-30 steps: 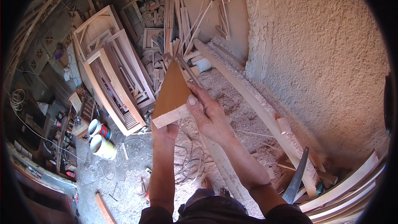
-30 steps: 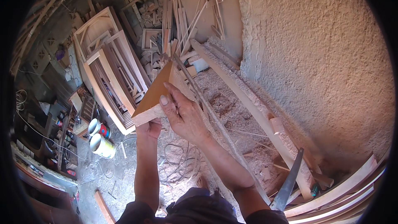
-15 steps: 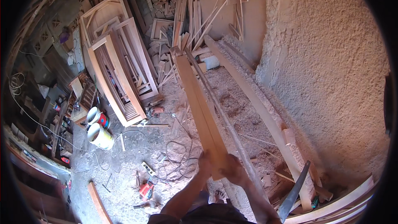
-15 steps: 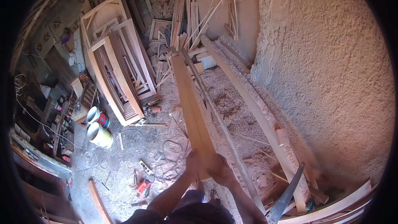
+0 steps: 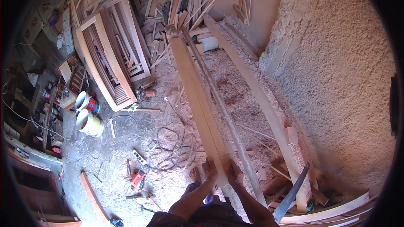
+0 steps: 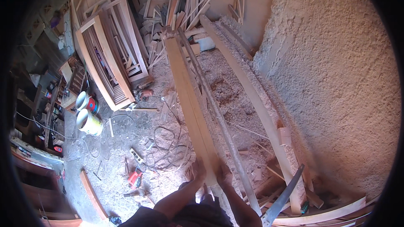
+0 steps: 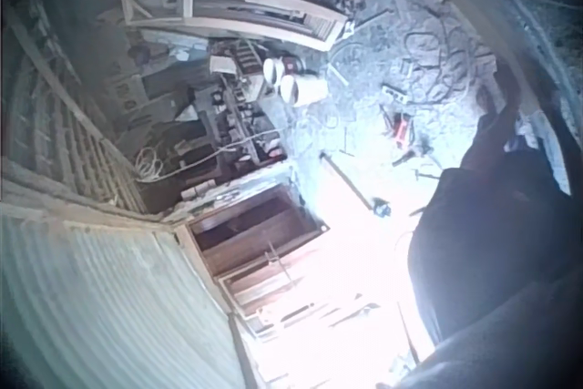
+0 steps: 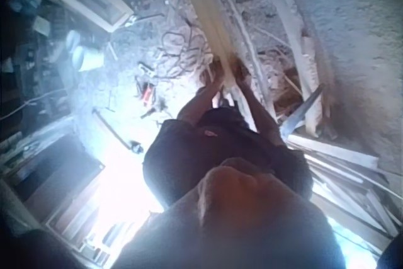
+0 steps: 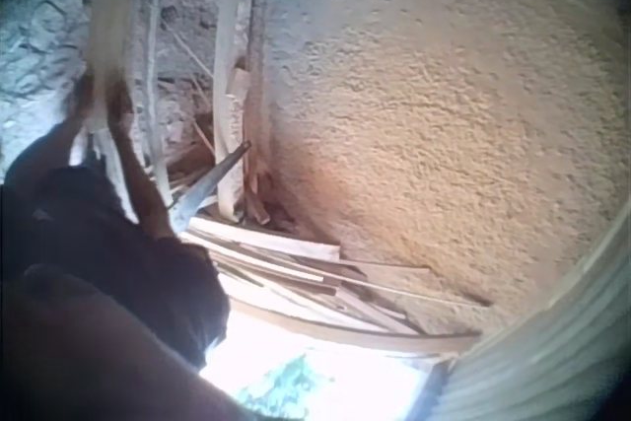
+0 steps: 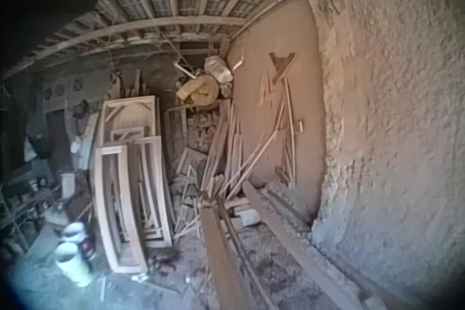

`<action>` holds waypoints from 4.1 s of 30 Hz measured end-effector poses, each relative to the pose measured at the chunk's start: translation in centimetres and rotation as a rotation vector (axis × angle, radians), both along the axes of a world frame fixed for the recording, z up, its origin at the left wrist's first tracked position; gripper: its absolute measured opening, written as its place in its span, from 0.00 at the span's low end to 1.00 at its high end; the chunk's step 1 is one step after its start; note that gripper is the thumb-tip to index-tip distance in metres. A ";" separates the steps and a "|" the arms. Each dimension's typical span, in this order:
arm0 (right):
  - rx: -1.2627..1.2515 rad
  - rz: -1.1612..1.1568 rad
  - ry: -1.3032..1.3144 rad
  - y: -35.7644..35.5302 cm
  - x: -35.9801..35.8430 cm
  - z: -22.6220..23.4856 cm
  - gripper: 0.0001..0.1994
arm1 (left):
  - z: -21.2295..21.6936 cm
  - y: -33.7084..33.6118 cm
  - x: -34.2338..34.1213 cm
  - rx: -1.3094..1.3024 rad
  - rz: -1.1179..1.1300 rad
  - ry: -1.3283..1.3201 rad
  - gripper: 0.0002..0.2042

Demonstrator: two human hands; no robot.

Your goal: The person assembles a wooden frame by hammering nails into a long plank resting on a workbench. They retrieve nails from a small wooden box and use a hammer to secure the pieces. Later, they use a red electric planer to smooth the surface of the plank.

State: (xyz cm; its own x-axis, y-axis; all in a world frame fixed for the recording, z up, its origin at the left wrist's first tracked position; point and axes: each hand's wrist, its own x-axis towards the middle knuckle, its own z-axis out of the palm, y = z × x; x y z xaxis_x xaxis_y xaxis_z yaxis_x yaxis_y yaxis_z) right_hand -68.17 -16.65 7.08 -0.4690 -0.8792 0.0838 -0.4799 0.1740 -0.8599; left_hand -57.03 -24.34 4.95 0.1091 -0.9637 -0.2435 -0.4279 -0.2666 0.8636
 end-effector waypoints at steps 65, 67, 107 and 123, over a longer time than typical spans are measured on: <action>0.293 1.400 -0.245 -19.6 84.8 -58.3 0.12 | -22.2 21.8 60.9 0.316 0.339 0.138 0.16; 0.235 1.411 -0.302 -19.6 83.5 -57.2 0.14 | -21.8 20.7 61.6 0.319 0.264 0.137 0.16; 0.284 0.127 -0.585 3.6 -1.8 11.6 0.27 | 2.8 5.9 20.5 -0.309 -0.433 -0.284 0.03; 0.251 0.189 -0.261 5.6 -3.7 9.1 0.30 | 0.4 6.3 17.2 -0.018 -0.541 -0.267 0.06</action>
